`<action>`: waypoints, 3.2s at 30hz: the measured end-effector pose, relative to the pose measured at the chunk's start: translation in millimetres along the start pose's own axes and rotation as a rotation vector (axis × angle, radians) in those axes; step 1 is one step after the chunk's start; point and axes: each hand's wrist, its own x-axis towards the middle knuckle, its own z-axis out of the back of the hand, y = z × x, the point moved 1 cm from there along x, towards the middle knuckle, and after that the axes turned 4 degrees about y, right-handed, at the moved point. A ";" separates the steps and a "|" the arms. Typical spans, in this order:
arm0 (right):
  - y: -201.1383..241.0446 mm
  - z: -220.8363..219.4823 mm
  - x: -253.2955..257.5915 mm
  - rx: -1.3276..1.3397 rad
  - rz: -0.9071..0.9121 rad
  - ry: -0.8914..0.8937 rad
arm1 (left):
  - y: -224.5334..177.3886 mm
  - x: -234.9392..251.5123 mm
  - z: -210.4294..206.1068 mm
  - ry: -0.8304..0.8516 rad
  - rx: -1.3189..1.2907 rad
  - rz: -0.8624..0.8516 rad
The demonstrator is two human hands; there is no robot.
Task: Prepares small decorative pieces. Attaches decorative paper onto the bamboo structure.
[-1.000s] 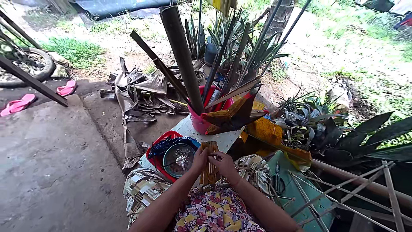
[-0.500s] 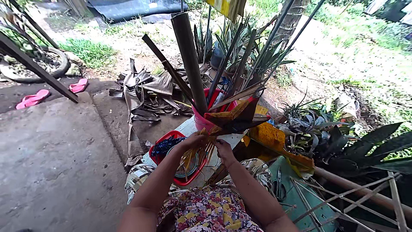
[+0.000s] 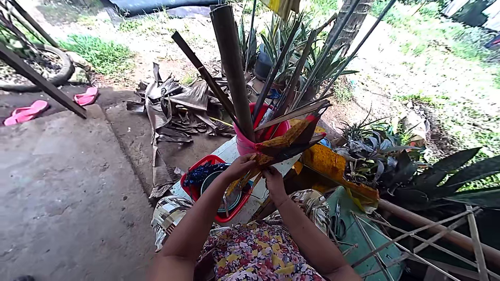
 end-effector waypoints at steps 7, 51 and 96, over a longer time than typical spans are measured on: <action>-2.7 8.1 -17.4 -0.097 0.070 0.005 | 27.0 -17.0 -20.0 -0.042 0.015 -0.014; -6.8 25.5 -48.9 -0.734 0.344 0.065 | 34.9 -28.3 -47.2 -0.192 0.351 -0.220; -6.8 41.4 -23.0 -0.340 0.159 -0.083 | 20.2 2.1 -57.9 -0.205 0.382 -0.151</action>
